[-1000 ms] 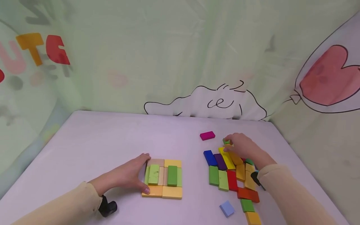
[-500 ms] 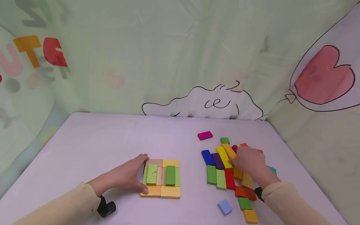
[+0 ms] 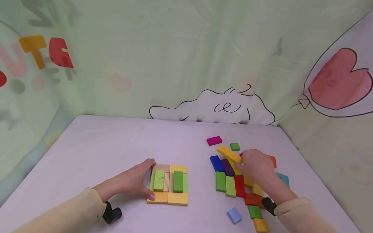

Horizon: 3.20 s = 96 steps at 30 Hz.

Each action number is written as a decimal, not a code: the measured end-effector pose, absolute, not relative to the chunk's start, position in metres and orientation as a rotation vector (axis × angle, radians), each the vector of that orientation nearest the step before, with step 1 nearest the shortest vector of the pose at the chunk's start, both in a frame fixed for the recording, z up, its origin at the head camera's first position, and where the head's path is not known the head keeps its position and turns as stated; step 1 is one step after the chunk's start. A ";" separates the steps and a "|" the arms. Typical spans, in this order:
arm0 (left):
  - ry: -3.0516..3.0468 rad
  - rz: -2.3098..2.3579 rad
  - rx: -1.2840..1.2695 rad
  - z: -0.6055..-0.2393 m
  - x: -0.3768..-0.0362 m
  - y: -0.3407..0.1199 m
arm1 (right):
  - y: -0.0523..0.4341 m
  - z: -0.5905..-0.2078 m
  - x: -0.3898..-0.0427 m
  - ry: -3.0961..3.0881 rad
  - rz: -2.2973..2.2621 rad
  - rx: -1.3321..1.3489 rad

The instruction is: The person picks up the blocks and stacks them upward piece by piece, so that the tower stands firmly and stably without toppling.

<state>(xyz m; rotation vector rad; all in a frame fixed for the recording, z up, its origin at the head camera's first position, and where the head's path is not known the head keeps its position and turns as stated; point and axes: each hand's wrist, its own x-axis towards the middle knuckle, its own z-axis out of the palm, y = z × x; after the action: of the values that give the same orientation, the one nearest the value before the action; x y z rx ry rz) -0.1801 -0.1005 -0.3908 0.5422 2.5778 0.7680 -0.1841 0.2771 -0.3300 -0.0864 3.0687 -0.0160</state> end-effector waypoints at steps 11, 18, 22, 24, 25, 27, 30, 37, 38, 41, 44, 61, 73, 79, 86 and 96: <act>2.571 0.753 0.536 -0.393 -0.182 -0.099 | 0.189 -0.345 -0.181 3.087 -0.183 -0.760; 2.573 0.756 0.532 -0.391 -0.182 -0.100 | 0.160 -0.351 -0.185 3.003 -0.189 -0.923; 2.574 0.739 0.527 -0.391 -0.181 -0.100 | 0.152 -0.353 -0.187 2.985 -0.194 -0.946; 2.575 0.733 0.529 -0.391 -0.181 -0.100 | 0.150 -0.353 -0.187 2.980 -0.200 -0.952; 2.577 0.731 0.532 -0.391 -0.182 -0.100 | 0.150 -0.353 -0.187 2.979 -0.203 -0.954; 2.577 0.731 0.536 -0.391 -0.182 -0.101 | 0.149 -0.354 -0.188 2.976 -0.205 -0.956; 2.577 0.732 0.543 -0.391 -0.182 -0.101 | 0.149 -0.354 -0.188 2.976 -0.213 -0.933; 2.575 0.729 0.541 -0.391 -0.181 -0.101 | 0.150 -0.357 -0.188 2.962 -0.244 -0.866; 2.575 0.731 0.542 -0.391 -0.181 -0.101 | 0.150 -0.357 -0.187 2.962 -0.245 -0.864; 2.574 0.730 0.543 -0.391 -0.181 -0.101 | 0.150 -0.357 -0.187 2.960 -0.251 -0.867; 2.573 0.731 0.543 -0.390 -0.181 -0.101 | 0.150 -0.358 -0.186 2.960 -0.258 -0.873; 2.574 0.735 0.543 -0.390 -0.181 -0.101 | 0.157 -0.353 -0.188 2.945 -0.330 -0.825; 2.565 0.742 0.541 -0.389 -0.181 -0.102 | 0.160 -0.357 -0.191 2.873 -0.350 -0.871; 2.563 0.747 0.542 -0.388 -0.180 -0.100 | 0.168 -0.349 -0.189 2.893 -0.377 -0.871; 2.579 0.742 0.544 -0.386 -0.179 -0.099 | 0.222 -0.334 -0.202 3.040 -0.376 -0.597; 2.568 0.745 0.529 -0.388 -0.178 -0.100 | 0.293 -0.352 -0.203 2.955 0.003 -0.261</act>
<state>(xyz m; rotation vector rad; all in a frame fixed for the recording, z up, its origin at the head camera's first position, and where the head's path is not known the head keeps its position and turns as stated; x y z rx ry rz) -0.1784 -0.1002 -0.3875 0.5288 2.5677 0.7446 -0.2031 0.2931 -0.3524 -0.2614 2.9554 0.0028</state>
